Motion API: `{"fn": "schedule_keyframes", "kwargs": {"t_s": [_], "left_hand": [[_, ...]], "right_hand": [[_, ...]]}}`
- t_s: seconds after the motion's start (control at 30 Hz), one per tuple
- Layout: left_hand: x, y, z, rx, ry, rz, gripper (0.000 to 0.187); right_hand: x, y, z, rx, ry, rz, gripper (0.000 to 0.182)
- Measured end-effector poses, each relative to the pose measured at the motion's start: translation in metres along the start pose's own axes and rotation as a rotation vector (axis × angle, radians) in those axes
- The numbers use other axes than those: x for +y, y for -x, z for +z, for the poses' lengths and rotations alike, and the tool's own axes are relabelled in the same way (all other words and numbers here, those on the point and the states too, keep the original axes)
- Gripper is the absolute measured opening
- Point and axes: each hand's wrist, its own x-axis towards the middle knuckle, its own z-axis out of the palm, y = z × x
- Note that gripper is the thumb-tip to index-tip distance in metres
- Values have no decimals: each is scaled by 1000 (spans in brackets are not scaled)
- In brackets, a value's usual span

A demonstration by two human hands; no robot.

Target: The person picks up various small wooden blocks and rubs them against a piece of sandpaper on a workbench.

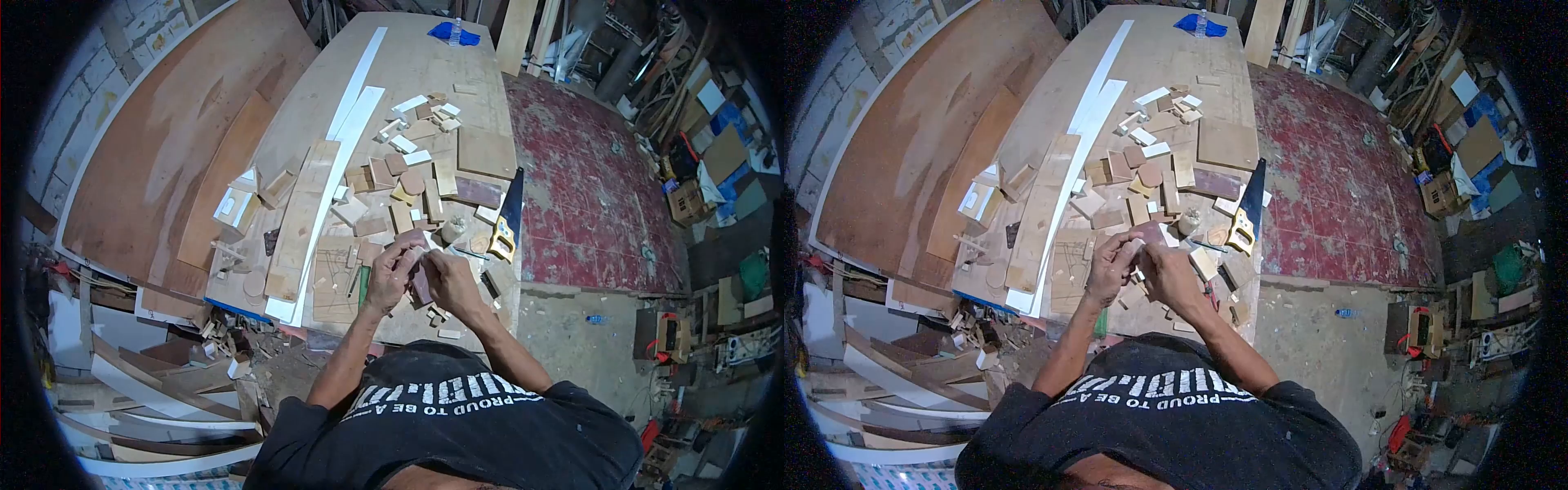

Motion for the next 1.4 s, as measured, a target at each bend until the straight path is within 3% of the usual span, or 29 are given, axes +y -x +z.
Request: {"fn": "schedule_keyframes", "kwargs": {"t_s": [0.13,0.23,0.27,0.37,0.4,0.5,0.53,0.6,0.63,0.7,0.8,1.1,1.33,1.4], "left_hand": [[-20,-2,6,96,-99,137,22],[-23,0,-4,67,-6,11,18],[-23,1,-8,72,-68,-18,16],[-42,-7,-13,158,-125,118,19],[-32,-5,-20,147,15,-14,17],[-31,-12,-56,293,126,-136,20],[-15,-16,-54,303,127,-135,20],[14,-10,-57,339,524,-241,22],[20,-7,-57,366,521,-259,22],[25,-11,-50,147,663,-270,26],[28,-11,-40,41,730,-245,28],[40,-6,-27,-17,670,-259,32],[42,-3,-22,53,576,-260,32],[41,-3,-22,44,562,-259,32]], "right_hand": [[2,-1,13,81,33,38,9],[1,-4,18,31,-18,126,12],[1,-5,17,18,-164,177,16],[2,3,8,-39,0,10,13],[-1,8,9,-10,1,-8,4],[-3,25,11,-90,-141,-22,9],[-8,25,0,-104,-58,38,9],[1,21,-5,-14,-90,59,8],[0,16,-8,36,-106,93,7],[6,8,-9,87,-172,169,7],[-3,-5,-15,103,-183,147,8],[-25,-24,-6,128,-108,-93,9],[-34,-22,-12,106,-65,-91,10],[-36,-21,-10,182,-112,-96,9]]}}
